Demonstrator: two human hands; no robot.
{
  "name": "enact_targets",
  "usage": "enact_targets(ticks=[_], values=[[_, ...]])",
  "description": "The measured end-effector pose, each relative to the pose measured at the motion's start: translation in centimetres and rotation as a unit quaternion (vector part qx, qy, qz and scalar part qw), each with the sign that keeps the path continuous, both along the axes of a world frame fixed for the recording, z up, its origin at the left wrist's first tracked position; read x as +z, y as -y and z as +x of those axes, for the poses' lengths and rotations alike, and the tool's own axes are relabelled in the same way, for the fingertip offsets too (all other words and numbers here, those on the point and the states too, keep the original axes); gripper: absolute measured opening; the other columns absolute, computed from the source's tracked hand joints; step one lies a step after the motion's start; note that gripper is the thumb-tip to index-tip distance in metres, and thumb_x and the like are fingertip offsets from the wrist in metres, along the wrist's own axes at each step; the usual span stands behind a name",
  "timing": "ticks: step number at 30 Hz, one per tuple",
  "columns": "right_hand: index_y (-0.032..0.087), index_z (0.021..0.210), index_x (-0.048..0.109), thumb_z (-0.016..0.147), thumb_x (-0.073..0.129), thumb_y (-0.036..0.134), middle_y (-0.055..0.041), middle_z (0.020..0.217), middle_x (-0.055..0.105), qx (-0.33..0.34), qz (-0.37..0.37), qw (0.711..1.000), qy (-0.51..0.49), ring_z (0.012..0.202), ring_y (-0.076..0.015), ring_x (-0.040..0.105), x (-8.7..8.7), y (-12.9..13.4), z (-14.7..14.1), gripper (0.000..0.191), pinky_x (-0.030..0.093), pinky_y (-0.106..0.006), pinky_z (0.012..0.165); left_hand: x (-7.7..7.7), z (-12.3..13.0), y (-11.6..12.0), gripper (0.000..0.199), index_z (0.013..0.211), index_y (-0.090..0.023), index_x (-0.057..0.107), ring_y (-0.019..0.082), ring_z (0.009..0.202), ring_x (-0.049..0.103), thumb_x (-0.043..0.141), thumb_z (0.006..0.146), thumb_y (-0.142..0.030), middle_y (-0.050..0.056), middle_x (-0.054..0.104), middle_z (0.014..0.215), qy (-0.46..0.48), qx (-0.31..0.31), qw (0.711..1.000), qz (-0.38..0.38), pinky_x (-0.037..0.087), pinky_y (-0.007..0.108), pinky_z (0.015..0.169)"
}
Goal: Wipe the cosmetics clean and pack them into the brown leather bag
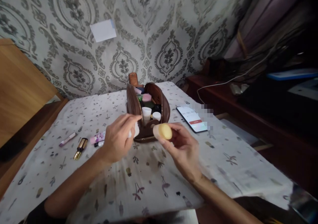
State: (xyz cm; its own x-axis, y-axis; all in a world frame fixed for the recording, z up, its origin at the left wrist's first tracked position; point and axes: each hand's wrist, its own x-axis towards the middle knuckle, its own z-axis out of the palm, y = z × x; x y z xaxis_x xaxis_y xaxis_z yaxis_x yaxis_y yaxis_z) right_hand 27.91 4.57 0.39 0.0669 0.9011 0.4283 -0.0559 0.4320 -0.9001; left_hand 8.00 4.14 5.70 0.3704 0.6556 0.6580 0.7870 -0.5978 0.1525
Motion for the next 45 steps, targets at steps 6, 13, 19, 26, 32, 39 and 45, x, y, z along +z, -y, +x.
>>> enact_targets(ticks=[6,13,19,26,32,39,45], values=[[0.024,0.111,0.068,0.078,0.08,0.045,-0.0042,0.099,0.072,-0.027,-0.01,0.999,0.022,0.081,-0.0175,0.065,3.5,-3.2,3.0,0.041,0.056,-0.033,0.073,1.4,1.6,-3.2,0.05,0.132,-0.017,0.06,0.024,0.128,0.056,0.04,0.089,-0.002,0.009,0.065,0.135,-0.205,0.087,0.975,0.019,0.06,0.03,0.076],[0.021,0.104,0.072,0.079,0.079,0.04,-0.0043,0.099,0.074,0.021,0.063,0.99,0.128,0.086,-0.0194,0.067,5.3,-7.3,3.5,0.032,0.056,-0.037,0.084,0.1,0.3,-2.9,0.042,0.124,-0.018,0.063,0.027,0.125,0.059,0.041,0.091,-0.004,0.008,0.072,0.122,-0.156,0.029,0.985,0.064,0.059,0.042,0.093],[0.024,0.116,0.07,0.083,0.072,0.023,-0.0041,0.106,0.074,0.049,0.139,0.953,0.264,0.096,-0.0205,0.066,6.3,-9.4,3.4,0.033,0.051,-0.034,0.087,-0.8,-0.2,-2.8,0.046,0.131,-0.02,0.06,0.028,0.129,0.057,0.042,0.092,-0.003,0.009,0.07,0.124,-0.102,-0.022,0.991,0.079,0.054,0.046,0.103],[0.018,0.101,0.07,0.083,0.066,0.014,-0.0041,0.097,0.071,0.129,0.152,0.855,0.479,0.088,-0.0185,0.063,8.9,-10.9,2.8,0.019,0.041,-0.028,0.076,-1.1,-0.1,-2.9,0.049,0.134,-0.019,0.059,0.029,0.131,0.055,0.046,0.09,-0.001,0.011,0.069,0.125,-0.085,-0.043,0.993,0.076,0.051,0.047,0.106],[0.017,0.104,0.064,0.083,0.063,0.018,-0.0027,0.083,0.068,0.144,0.107,0.784,0.594,0.073,-0.0171,0.059,11.1,-11.4,1.6,0.021,0.033,-0.027,0.065,-1.2,0.0,-2.9,0.048,0.133,-0.017,0.06,0.029,0.131,0.056,0.048,0.089,0.001,0.011,0.07,0.124,-0.072,-0.045,0.993,0.083,0.052,0.047,0.105],[0.016,0.105,0.065,0.084,0.061,0.019,-0.0043,0.079,0.067,0.15,0.086,0.72,0.672,0.07,-0.0172,0.058,11.8,-11.1,-0.1,0.021,0.029,-0.028,0.062,-1.2,0.1,-2.9,0.052,0.133,-0.015,0.059,0.03,0.133,0.054,0.046,0.087,0.004,0.012,0.069,0.126,-0.07,-0.052,0.993,0.081,0.052,0.047,0.106],[0.016,0.105,0.066,0.084,0.058,0.018,-0.0043,0.078,0.067,0.172,0.073,0.71,0.679,0.073,-0.0179,0.059,11.5,-11.1,-0.5,0.022,0.027,-0.028,0.06,-1.5,-0.2,-2.7,0.05,0.134,-0.015,0.059,0.03,0.134,0.053,0.045,0.089,0.0,0.012,0.069,0.127,-0.064,-0.048,0.994,0.079,0.052,0.047,0.108]])
